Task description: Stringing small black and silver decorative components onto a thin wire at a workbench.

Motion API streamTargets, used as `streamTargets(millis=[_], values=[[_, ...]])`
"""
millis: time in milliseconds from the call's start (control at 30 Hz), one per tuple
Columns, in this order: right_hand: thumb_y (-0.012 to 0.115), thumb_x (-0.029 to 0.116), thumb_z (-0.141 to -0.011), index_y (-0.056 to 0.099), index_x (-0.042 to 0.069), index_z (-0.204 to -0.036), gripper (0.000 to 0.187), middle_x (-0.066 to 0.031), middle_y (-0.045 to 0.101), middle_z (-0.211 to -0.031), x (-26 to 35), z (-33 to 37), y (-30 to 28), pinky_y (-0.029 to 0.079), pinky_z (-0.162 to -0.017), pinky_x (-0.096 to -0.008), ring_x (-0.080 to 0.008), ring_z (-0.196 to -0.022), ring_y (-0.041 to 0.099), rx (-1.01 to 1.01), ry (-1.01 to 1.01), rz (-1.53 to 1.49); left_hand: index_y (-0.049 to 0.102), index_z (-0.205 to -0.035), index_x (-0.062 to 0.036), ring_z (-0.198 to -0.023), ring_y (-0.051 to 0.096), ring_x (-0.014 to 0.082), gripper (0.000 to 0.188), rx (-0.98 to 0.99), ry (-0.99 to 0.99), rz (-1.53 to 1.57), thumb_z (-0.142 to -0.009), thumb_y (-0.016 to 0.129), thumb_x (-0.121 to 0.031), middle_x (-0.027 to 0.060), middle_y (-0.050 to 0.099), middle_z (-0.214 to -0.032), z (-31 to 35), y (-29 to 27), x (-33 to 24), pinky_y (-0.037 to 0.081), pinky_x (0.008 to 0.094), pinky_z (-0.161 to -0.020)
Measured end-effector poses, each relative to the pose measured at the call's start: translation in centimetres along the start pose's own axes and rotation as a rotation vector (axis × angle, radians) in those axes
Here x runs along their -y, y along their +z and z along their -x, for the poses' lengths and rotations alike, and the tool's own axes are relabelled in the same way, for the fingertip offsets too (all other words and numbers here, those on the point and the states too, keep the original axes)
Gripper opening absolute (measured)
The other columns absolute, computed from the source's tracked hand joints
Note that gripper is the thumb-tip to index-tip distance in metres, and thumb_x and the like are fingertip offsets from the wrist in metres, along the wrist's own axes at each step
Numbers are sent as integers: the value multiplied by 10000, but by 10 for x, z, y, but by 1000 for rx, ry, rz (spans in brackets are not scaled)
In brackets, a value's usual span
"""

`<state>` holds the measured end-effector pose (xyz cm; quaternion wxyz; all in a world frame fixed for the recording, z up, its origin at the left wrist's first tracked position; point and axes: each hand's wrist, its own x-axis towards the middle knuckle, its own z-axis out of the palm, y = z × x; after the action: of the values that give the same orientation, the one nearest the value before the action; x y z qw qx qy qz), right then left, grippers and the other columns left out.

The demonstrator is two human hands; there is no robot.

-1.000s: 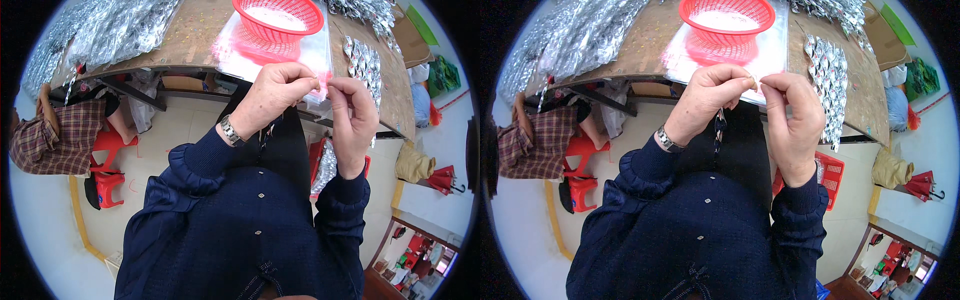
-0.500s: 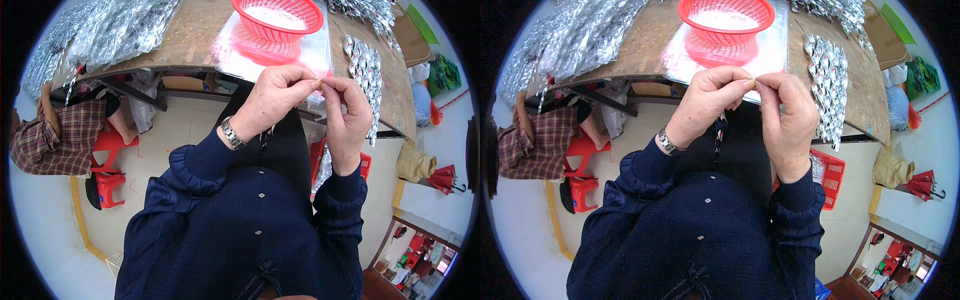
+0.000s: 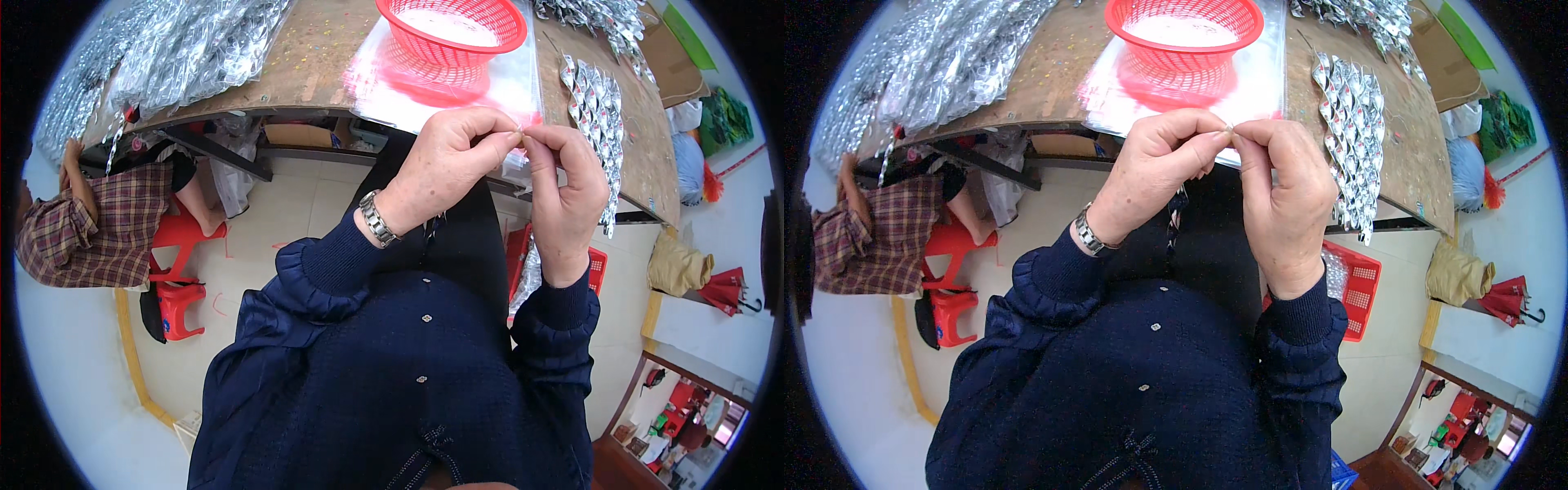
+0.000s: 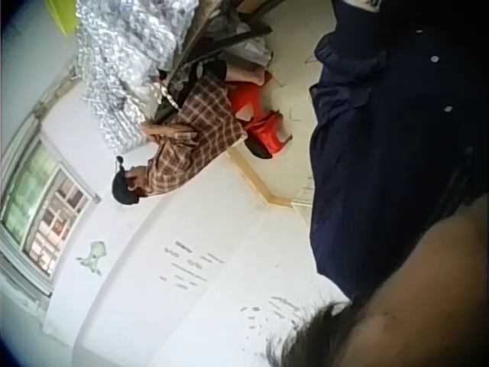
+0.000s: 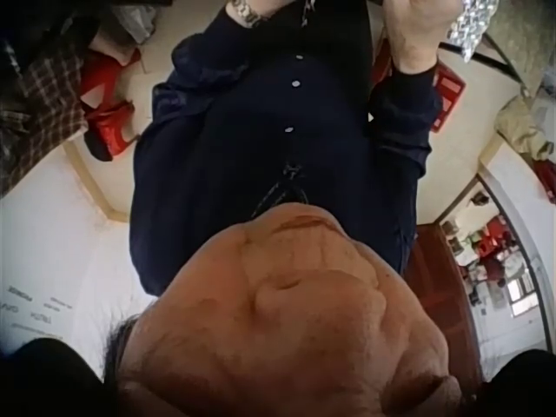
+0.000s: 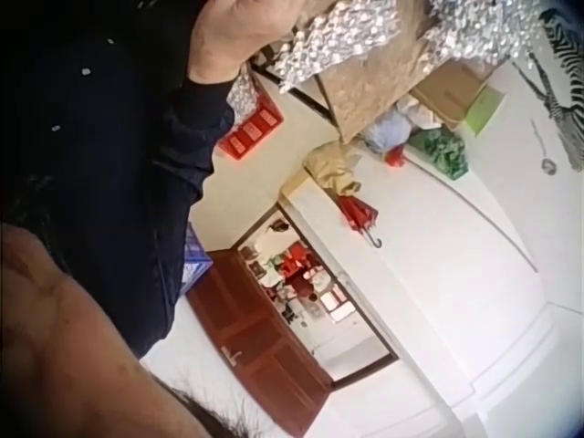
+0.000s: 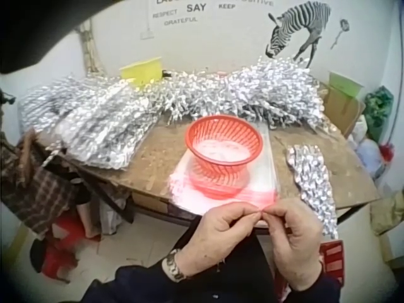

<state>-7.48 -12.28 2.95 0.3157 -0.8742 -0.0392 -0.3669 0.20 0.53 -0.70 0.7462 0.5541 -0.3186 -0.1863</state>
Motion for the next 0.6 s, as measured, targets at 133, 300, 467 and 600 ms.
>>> streamTargets(millis=[133, 300, 467, 600], values=[[625, -38, -798, 611, -5, -850, 63, -119, 620, -780, 2, 2, -1, 478, -636, -292, -231, -705, 614, -17, 15, -11, 644, -975, 2, -637, 487, 16, 148, -3, -4, 8, -915, 568, -110, -44, 568, -745, 0, 0, 1, 404, 162, -569], [631, -39, -795, 616, -4, -857, 73, -115, 625, -788, 4, 3, -2, 477, -637, -287, -222, -708, 615, -30, 42, -20, 648, -980, 1, -638, 487, 15, 146, -5, -17, 31, -912, 573, -105, -43, 573, -749, -1, 0, 0, 404, 159, -569], [628, -35, -799, 616, -2, -856, 68, -118, 620, -780, 4, 2, 0, 477, -639, -289, -226, -709, 614, -25, 38, -19, 646, -988, 2, -638, 487, 14, 149, -8, 18, 0, -913, 571, -102, -41, 575, -752, -1, 0, 3, 404, 160, -569], [627, -32, -799, 614, -2, -854, 64, -121, 618, -779, 1, 2, 1, 478, -640, -295, -233, -709, 615, -26, 26, 3, 641, -991, 5, -639, 492, 17, 150, 2, -4, 10, -914, 569, -101, -38, 576, -753, 0, 1, 2, 406, 163, -569]])
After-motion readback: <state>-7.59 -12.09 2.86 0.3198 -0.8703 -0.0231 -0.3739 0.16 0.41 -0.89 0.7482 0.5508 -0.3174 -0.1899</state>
